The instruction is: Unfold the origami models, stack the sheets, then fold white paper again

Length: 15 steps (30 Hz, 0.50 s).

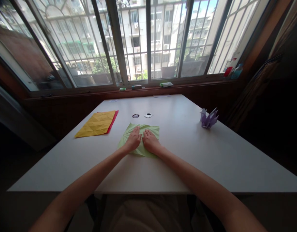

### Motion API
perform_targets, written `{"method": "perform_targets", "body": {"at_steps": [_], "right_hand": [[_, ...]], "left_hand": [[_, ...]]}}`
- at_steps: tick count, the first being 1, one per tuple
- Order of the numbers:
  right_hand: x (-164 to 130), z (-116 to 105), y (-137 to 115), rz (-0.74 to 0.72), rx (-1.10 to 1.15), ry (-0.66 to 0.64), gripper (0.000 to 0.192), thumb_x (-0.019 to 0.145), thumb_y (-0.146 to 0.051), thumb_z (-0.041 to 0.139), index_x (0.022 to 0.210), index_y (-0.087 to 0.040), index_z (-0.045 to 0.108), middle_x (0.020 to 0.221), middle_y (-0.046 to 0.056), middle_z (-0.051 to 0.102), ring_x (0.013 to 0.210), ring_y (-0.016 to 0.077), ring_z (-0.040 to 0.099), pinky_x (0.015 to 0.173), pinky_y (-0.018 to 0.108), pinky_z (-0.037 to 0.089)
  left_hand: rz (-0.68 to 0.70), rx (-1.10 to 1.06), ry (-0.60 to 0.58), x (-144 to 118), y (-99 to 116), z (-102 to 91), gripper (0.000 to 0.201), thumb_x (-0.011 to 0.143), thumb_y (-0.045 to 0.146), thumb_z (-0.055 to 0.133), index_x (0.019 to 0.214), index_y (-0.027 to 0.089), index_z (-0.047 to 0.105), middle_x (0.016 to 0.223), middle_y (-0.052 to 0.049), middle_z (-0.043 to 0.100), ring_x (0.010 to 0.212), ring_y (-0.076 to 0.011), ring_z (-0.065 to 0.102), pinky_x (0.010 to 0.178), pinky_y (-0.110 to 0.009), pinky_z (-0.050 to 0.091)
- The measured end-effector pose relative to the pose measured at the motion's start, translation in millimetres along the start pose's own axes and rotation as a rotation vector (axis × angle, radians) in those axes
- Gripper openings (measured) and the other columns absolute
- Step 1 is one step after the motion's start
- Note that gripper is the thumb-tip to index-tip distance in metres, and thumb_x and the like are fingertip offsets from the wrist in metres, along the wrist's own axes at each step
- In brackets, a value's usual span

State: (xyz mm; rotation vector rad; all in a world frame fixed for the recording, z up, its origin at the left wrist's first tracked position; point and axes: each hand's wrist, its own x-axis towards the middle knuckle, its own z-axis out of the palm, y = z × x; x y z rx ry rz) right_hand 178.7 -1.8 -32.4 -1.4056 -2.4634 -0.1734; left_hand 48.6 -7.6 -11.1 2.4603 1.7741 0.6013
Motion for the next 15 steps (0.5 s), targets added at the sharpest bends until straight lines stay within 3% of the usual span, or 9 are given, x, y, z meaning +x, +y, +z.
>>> {"method": "perform_targets", "body": {"at_steps": [2, 4, 11, 15], "right_hand": [[0, 1, 1, -0.017, -0.006, -0.002, 0.046, 0.083, -0.014, 0.029, 0.122, 0.003, 0.046, 0.130, 0.022, 0.044, 0.125, 0.0261, 0.038, 0.105, 0.040, 0.029], [-1, 1, 1, -0.011, -0.009, -0.004, 0.046, 0.083, -0.014, 0.029, 0.122, 0.003, 0.046, 0.130, 0.021, 0.045, 0.125, 0.0256, 0.037, 0.105, 0.039, 0.029], [-3, 1, 1, 0.015, -0.039, -0.008, 0.046, 0.088, -0.023, 0.026, 0.122, 0.002, 0.045, 0.131, 0.022, 0.043, 0.126, 0.0263, 0.036, 0.104, 0.040, 0.030], [-3, 1, 0, 0.017, -0.039, -0.015, 0.046, 0.088, -0.023, 0.027, 0.122, 0.004, 0.045, 0.131, 0.023, 0.043, 0.126, 0.0266, 0.036, 0.104, 0.038, 0.029]], "left_hand": [[0.008, -0.028, -0.042, -4, 10, 14.3, 0.050, 0.089, 0.024, 0.023, 0.130, -0.001, 0.034, 0.137, -0.020, 0.036, 0.130, -0.0229, 0.028, 0.108, -0.035, 0.023], [0.051, -0.011, -0.082, -10, 5, 19.0, 0.050, 0.090, 0.029, 0.021, 0.131, 0.003, 0.036, 0.138, -0.017, 0.035, 0.131, -0.0228, 0.028, 0.108, -0.038, 0.022], [-0.041, 0.116, -0.151, -31, -64, -6.2, 0.052, 0.091, 0.035, 0.022, 0.134, 0.007, 0.031, 0.143, -0.013, 0.027, 0.133, -0.0223, 0.022, 0.108, -0.038, 0.020], [-0.102, 0.154, -0.179, -38, -88, -18.7, 0.049, 0.091, 0.033, 0.020, 0.136, 0.015, 0.028, 0.144, -0.011, 0.024, 0.133, -0.0226, 0.020, 0.106, -0.042, 0.021]]}}
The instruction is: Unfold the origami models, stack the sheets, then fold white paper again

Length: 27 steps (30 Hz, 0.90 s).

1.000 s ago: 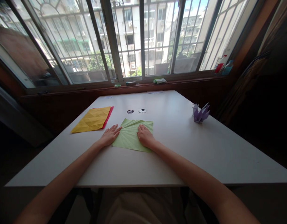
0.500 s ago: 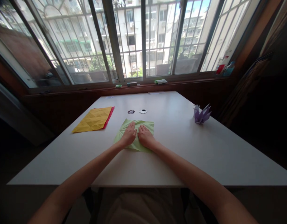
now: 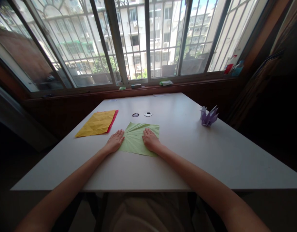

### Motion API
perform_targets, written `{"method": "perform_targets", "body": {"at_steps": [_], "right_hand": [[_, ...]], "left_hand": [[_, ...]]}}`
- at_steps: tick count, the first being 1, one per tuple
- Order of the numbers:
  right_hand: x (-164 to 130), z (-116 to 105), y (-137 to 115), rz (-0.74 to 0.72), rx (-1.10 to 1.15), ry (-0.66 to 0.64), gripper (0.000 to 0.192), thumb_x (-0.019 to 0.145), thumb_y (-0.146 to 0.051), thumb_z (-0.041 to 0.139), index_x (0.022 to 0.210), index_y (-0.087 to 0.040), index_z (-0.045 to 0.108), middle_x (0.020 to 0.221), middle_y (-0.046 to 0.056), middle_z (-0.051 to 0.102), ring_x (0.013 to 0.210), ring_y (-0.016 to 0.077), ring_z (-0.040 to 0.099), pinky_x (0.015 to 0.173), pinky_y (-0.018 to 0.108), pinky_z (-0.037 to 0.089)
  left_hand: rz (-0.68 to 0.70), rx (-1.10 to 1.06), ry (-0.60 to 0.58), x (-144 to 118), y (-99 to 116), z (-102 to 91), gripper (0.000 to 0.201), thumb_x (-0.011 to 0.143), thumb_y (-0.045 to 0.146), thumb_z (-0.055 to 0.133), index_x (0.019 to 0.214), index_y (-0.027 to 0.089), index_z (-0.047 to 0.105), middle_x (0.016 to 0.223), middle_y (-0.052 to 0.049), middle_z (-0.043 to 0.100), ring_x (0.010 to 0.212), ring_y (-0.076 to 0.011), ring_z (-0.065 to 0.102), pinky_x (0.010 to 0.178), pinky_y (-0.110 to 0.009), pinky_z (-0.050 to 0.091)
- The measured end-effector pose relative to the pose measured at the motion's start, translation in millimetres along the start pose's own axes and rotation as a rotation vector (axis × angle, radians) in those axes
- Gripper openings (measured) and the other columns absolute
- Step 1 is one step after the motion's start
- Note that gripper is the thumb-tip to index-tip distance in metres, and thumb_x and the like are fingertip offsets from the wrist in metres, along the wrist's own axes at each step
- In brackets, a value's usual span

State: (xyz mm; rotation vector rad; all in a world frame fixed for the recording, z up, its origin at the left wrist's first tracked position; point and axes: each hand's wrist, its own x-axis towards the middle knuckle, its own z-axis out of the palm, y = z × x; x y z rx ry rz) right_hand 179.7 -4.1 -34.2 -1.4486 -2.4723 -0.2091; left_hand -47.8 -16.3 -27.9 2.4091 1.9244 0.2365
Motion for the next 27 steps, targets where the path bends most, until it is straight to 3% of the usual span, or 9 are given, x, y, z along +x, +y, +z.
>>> {"method": "perform_targets", "body": {"at_steps": [3, 6, 10, 12, 14, 16, 19, 22, 27], "right_hand": [[0, -1, -1, 0.010, -0.009, 0.003, 0.046, 0.088, -0.023, 0.027, 0.122, 0.001, 0.045, 0.132, 0.021, 0.043, 0.126, 0.0258, 0.036, 0.104, 0.038, 0.030], [0, -2, 0, 0.008, -0.011, -0.001, 0.046, 0.089, -0.023, 0.026, 0.122, 0.001, 0.046, 0.132, 0.021, 0.042, 0.126, 0.0259, 0.036, 0.104, 0.039, 0.030], [2, -3, -1, -0.001, -0.002, -0.010, 0.046, 0.088, -0.022, 0.026, 0.122, 0.003, 0.046, 0.132, 0.021, 0.043, 0.126, 0.0267, 0.036, 0.105, 0.038, 0.028], [3, -3, -2, 0.002, 0.008, -0.004, 0.046, 0.088, -0.022, 0.026, 0.122, 0.003, 0.046, 0.132, 0.021, 0.043, 0.126, 0.0267, 0.036, 0.105, 0.038, 0.028], [3, -2, -3, 0.006, 0.016, 0.005, 0.046, 0.088, -0.022, 0.026, 0.121, 0.002, 0.047, 0.131, 0.020, 0.044, 0.125, 0.0265, 0.036, 0.105, 0.038, 0.027], [4, -1, -4, 0.009, 0.022, 0.006, 0.045, 0.087, -0.020, 0.026, 0.121, 0.001, 0.047, 0.131, 0.020, 0.045, 0.125, 0.0257, 0.037, 0.106, 0.037, 0.027], [4, 1, -5, 0.016, 0.028, -0.010, 0.045, 0.085, -0.017, 0.026, 0.122, 0.000, 0.046, 0.132, 0.019, 0.043, 0.126, 0.0247, 0.036, 0.106, 0.037, 0.027], [3, 1, -5, 0.022, 0.036, -0.019, 0.046, 0.086, -0.020, 0.026, 0.122, 0.001, 0.046, 0.133, 0.019, 0.043, 0.126, 0.0250, 0.035, 0.106, 0.038, 0.026], [3, -2, -8, 0.028, 0.026, -0.036, 0.047, 0.088, -0.022, 0.026, 0.123, 0.003, 0.045, 0.133, 0.021, 0.041, 0.127, 0.0256, 0.033, 0.107, 0.037, 0.025]], "left_hand": [[-0.046, 0.031, -0.007, -2, -13, -6.3, 0.047, 0.091, 0.034, 0.022, 0.136, 0.019, 0.030, 0.144, -0.011, 0.025, 0.133, -0.0251, 0.020, 0.104, -0.046, 0.022], [-0.147, 0.072, 0.052, 2, -20, -14.5, 0.047, 0.091, 0.031, 0.025, 0.133, 0.013, 0.035, 0.142, -0.015, 0.029, 0.132, -0.0249, 0.024, 0.105, -0.043, 0.023], [-0.224, 0.076, 0.158, 22, -4, -24.3, 0.047, 0.090, 0.025, 0.026, 0.129, 0.001, 0.037, 0.136, -0.021, 0.036, 0.128, -0.0239, 0.032, 0.105, -0.037, 0.026], [-0.166, 0.063, 0.179, 33, 19, -22.8, 0.047, 0.090, 0.025, 0.025, 0.130, 0.002, 0.036, 0.138, -0.018, 0.035, 0.129, -0.0221, 0.031, 0.105, -0.035, 0.027], [0.051, 0.007, 0.205, 38, 46, -14.6, 0.048, 0.089, 0.024, 0.025, 0.131, 0.002, 0.033, 0.139, -0.018, 0.033, 0.130, -0.0224, 0.029, 0.106, -0.036, 0.027], [0.207, -0.026, 0.136, 38, 70, -2.0, 0.049, 0.089, 0.025, 0.025, 0.131, 0.002, 0.033, 0.139, -0.018, 0.033, 0.130, -0.0209, 0.028, 0.106, -0.035, 0.026], [0.247, -0.022, 0.067, 30, 85, 14.7, 0.050, 0.091, 0.029, 0.019, 0.131, 0.004, 0.034, 0.139, -0.016, 0.034, 0.131, -0.0205, 0.026, 0.108, -0.036, 0.024], [0.217, 0.006, 0.048, 24, 75, 18.5, 0.052, 0.091, 0.034, 0.019, 0.132, 0.004, 0.032, 0.141, -0.014, 0.030, 0.133, -0.0214, 0.022, 0.109, -0.037, 0.021], [0.133, 0.028, 0.030, 23, 40, 10.0, 0.051, 0.091, 0.035, 0.019, 0.133, 0.008, 0.031, 0.143, -0.011, 0.028, 0.132, -0.0192, 0.023, 0.108, -0.034, 0.022]]}}
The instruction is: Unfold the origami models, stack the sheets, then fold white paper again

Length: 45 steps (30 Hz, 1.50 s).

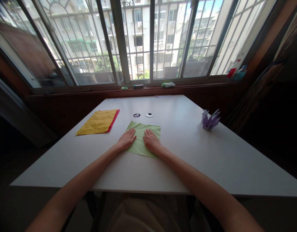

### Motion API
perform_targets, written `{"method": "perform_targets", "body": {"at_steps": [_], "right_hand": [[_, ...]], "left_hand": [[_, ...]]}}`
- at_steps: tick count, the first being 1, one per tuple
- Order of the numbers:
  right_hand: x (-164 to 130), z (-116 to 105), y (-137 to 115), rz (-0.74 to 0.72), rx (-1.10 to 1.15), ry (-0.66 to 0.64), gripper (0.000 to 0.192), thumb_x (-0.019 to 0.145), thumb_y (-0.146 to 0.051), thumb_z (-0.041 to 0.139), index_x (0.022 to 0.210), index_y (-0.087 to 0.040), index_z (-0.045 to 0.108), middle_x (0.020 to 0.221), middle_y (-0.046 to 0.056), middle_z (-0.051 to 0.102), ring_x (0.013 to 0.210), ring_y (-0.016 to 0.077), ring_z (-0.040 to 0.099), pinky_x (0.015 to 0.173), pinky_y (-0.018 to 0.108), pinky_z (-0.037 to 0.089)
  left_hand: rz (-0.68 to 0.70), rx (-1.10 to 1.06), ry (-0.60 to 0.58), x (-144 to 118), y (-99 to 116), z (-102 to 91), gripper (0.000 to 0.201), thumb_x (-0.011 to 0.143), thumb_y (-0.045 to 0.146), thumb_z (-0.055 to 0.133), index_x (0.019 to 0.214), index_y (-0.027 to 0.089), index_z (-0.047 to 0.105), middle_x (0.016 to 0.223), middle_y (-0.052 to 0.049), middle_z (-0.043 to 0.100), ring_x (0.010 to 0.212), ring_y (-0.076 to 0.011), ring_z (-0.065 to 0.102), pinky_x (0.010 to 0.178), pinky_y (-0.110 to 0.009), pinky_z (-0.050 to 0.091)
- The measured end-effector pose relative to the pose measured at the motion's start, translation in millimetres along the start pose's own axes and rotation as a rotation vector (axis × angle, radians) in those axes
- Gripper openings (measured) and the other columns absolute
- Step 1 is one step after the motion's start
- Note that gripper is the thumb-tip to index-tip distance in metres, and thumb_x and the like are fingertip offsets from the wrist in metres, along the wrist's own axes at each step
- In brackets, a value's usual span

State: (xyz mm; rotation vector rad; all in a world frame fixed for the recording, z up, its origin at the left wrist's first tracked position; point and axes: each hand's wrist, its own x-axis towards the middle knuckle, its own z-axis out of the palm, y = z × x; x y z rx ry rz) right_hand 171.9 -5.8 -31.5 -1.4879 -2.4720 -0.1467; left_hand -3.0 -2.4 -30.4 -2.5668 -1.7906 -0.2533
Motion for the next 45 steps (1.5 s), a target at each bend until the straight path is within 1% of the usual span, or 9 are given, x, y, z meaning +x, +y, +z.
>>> {"method": "perform_targets", "body": {"at_steps": [5, 10, 15, 17, 22, 27, 35, 40, 45], "right_hand": [[0, 0, -4, -0.003, -0.004, -0.010, 0.048, 0.088, -0.022, 0.025, 0.124, 0.004, 0.043, 0.134, 0.021, 0.040, 0.128, 0.0260, 0.032, 0.106, 0.037, 0.024], [1, 0, -2, 0.003, 0.045, -0.012, 0.046, 0.088, -0.022, 0.027, 0.124, 0.003, 0.043, 0.135, 0.022, 0.038, 0.129, 0.0261, 0.031, 0.107, 0.039, 0.024], [11, -10, 4, -0.031, 0.333, -0.002, 0.039, 0.080, -0.017, 0.043, 0.115, -0.002, 0.052, 0.130, 0.021, 0.045, 0.125, 0.0259, 0.037, 0.105, 0.038, 0.027], [19, -14, 0, -0.015, 0.414, 0.036, 0.037, 0.075, -0.010, 0.045, 0.111, -0.006, 0.055, 0.126, 0.018, 0.051, 0.121, 0.0228, 0.043, 0.103, 0.035, 0.030], [35, -12, -21, 0.129, 0.494, 0.164, 0.041, 0.080, -0.008, 0.030, 0.118, -0.010, 0.047, 0.120, 0.012, 0.056, 0.111, 0.0153, 0.052, 0.095, 0.030, 0.039], [34, -2, -30, 0.160, 0.530, 0.159, 0.037, 0.084, -0.013, 0.029, 0.114, -0.011, 0.050, 0.113, 0.011, 0.060, 0.103, 0.0141, 0.056, 0.090, 0.026, 0.042], [29, 2, -26, 0.058, 0.397, 0.066, 0.042, 0.089, -0.029, 0.028, 0.122, -0.011, 0.047, 0.130, 0.012, 0.048, 0.123, 0.0192, 0.040, 0.105, 0.034, 0.026], [15, 2, -11, 0.022, 0.149, -0.107, 0.061, 0.089, -0.048, 0.024, 0.131, -0.006, 0.037, 0.140, 0.015, 0.032, 0.131, 0.0229, 0.025, 0.107, 0.036, 0.021], [9, -3, -5, 0.072, 0.089, -0.160, 0.072, 0.087, -0.055, 0.022, 0.136, -0.002, 0.028, 0.144, 0.016, 0.024, 0.133, 0.0236, 0.019, 0.108, 0.035, 0.017]], "left_hand": [[-0.043, 0.033, 0.013, -3, -17, -0.1, 0.052, 0.091, 0.035, 0.019, 0.133, 0.007, 0.031, 0.143, -0.011, 0.027, 0.132, -0.0194, 0.025, 0.108, -0.034, 0.023], [-0.047, 0.028, 0.026, -8, -12, -4.8, 0.050, 0.090, 0.033, 0.023, 0.132, 0.007, 0.033, 0.142, -0.011, 0.030, 0.131, -0.0197, 0.027, 0.107, -0.034, 0.024], [-0.079, 0.009, 0.164, -6, 4, -18.2, 0.039, 0.079, 0.024, 0.044, 0.107, 0.000, 0.055, 0.114, -0.023, 0.056, 0.112, -0.0306, 0.048, 0.101, -0.046, 0.028], [-0.064, -0.016, 0.188, 1, 13, -20.6, 0.032, 0.077, 0.019, 0.045, 0.100, 0.000, 0.057, 0.105, -0.023, 0.060, 0.108, -0.0311, 0.051, 0.097, -0.047, 0.032], [0.016, -0.096, 0.190, 23, 30, -6.9, 0.039, 0.083, 0.009, 0.030, 0.119, 0.009, 0.045, 0.119, -0.014, 0.055, 0.114, -0.0183, 0.048, 0.098, -0.035, 0.037], [0.036, -0.100, 0.091, 26, 28, 13.9, 0.046, 0.084, 0.018, 0.034, 0.127, 0.002, 0.038, 0.135, -0.018, 0.040, 0.128, -0.0216, 0.033, 0.107, -0.034, 0.026], [-0.037, -0.076, 0.047, 18, 21, 13.2, 0.052, 0.086, 0.026, 0.029, 0.136, 0.011, 0.028, 0.143, -0.011, 0.026, 0.133, -0.0224, 0.020, 0.109, -0.039, 0.020], [-0.112, -0.031, 0.004, 13, 16, 7.8, 0.053, 0.089, 0.032, 0.022, 0.135, 0.007, 0.029, 0.143, -0.012, 0.026, 0.133, -0.0219, 0.020, 0.109, -0.037, 0.021], [-0.201, -0.014, 0.009, 5, -5, 0.5, 0.053, 0.090, 0.033, 0.020, 0.135, 0.005, 0.029, 0.143, -0.013, 0.026, 0.132, -0.0227, 0.023, 0.108, -0.038, 0.021]]}}
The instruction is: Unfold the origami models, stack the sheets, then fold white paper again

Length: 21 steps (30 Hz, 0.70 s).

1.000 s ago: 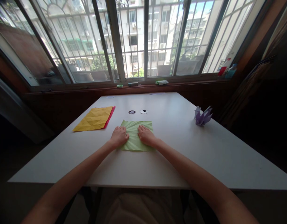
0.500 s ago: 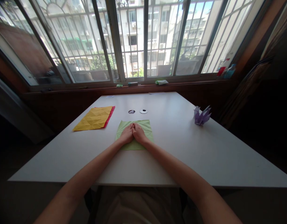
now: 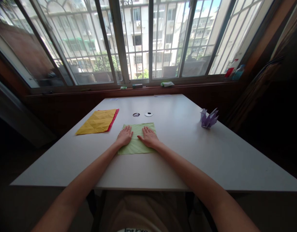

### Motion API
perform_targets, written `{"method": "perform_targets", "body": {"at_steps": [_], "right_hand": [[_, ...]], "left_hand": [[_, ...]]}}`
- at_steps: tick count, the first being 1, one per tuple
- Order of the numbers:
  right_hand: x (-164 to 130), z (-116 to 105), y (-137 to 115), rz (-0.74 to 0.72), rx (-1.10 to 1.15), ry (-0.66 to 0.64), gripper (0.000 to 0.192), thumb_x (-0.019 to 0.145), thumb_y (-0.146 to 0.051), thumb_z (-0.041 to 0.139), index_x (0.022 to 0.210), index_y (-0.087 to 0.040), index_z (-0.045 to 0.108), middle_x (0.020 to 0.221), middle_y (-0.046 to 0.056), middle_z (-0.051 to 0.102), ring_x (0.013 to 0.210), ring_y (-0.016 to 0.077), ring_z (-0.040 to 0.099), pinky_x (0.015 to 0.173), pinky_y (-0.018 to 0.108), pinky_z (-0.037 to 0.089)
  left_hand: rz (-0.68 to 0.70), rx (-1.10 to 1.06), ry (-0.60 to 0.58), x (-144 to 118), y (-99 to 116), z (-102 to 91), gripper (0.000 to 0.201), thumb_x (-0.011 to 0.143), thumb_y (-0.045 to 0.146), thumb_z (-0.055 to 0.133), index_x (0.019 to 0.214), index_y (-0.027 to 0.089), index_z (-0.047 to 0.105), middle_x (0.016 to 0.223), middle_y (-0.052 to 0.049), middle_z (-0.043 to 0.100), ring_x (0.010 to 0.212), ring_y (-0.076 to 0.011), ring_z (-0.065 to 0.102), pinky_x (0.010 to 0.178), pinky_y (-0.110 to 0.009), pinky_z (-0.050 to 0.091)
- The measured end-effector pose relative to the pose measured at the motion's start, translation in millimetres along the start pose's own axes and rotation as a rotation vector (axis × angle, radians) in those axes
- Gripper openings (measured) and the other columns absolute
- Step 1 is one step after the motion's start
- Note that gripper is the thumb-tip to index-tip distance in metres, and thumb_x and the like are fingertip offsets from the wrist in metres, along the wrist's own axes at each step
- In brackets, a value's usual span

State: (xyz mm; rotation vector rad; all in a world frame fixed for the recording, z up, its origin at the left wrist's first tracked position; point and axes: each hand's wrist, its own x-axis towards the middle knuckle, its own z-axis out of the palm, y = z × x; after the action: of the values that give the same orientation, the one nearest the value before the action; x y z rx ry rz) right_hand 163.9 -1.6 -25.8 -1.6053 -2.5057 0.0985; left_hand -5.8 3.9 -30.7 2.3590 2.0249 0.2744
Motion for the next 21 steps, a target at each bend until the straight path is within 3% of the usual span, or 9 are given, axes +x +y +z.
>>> {"method": "perform_targets", "body": {"at_steps": [5, 14, 16, 18, 21], "right_hand": [[-2, 1, 12, 0.072, -0.006, 0.003, 0.080, 0.083, -0.062, 0.020, 0.137, -0.003, 0.026, 0.144, 0.016, 0.022, 0.134, 0.0242, 0.019, 0.108, 0.036, 0.018], [-2, -7, 29, 0.083, -0.018, -0.040, 0.077, 0.083, -0.062, 0.022, 0.138, -0.008, 0.023, 0.145, 0.013, 0.021, 0.134, 0.0241, 0.017, 0.107, 0.041, 0.017], [1, -13, 33, 0.084, -0.013, -0.040, 0.077, 0.082, -0.061, 0.027, 0.138, -0.009, 0.024, 0.144, 0.014, 0.023, 0.133, 0.0260, 0.019, 0.106, 0.045, 0.017], [5, -18, 37, 0.087, -0.029, 0.028, 0.073, 0.082, -0.056, 0.035, 0.137, -0.009, 0.027, 0.144, 0.016, 0.024, 0.132, 0.0282, 0.022, 0.105, 0.047, 0.017], [10, -22, 34, 0.026, -0.045, 0.206, 0.055, 0.085, -0.035, 0.039, 0.133, -0.009, 0.034, 0.142, 0.016, 0.028, 0.131, 0.0262, 0.026, 0.106, 0.043, 0.016]], "left_hand": [[-0.042, 0.016, -0.003, -3, -18, -2.7, 0.053, 0.090, 0.033, 0.020, 0.135, 0.005, 0.028, 0.144, -0.012, 0.025, 0.133, -0.0210, 0.022, 0.108, -0.036, 0.020], [-0.047, 0.032, 0.012, -4, -12, -8.7, 0.053, 0.089, 0.039, 0.023, 0.132, 0.009, 0.034, 0.141, -0.013, 0.031, 0.131, -0.0225, 0.027, 0.105, -0.037, 0.024], [-0.039, 0.070, 0.072, -9, -10, -16.0, 0.054, 0.088, 0.045, 0.024, 0.124, 0.011, 0.045, 0.133, -0.015, 0.044, 0.123, -0.0256, 0.038, 0.100, -0.040, 0.029], [-0.027, 0.132, 0.144, -13, -7, -24.5, 0.052, 0.087, 0.047, 0.026, 0.105, 0.011, 0.059, 0.110, -0.016, 0.059, 0.106, -0.0266, 0.051, 0.092, -0.040, 0.035], [-0.033, 0.178, 0.195, -15, -2, -35.9, 0.046, 0.087, 0.038, 0.031, 0.084, 0.009, 0.066, 0.086, -0.016, 0.063, 0.090, -0.0271, 0.057, 0.083, -0.041, 0.039]]}}
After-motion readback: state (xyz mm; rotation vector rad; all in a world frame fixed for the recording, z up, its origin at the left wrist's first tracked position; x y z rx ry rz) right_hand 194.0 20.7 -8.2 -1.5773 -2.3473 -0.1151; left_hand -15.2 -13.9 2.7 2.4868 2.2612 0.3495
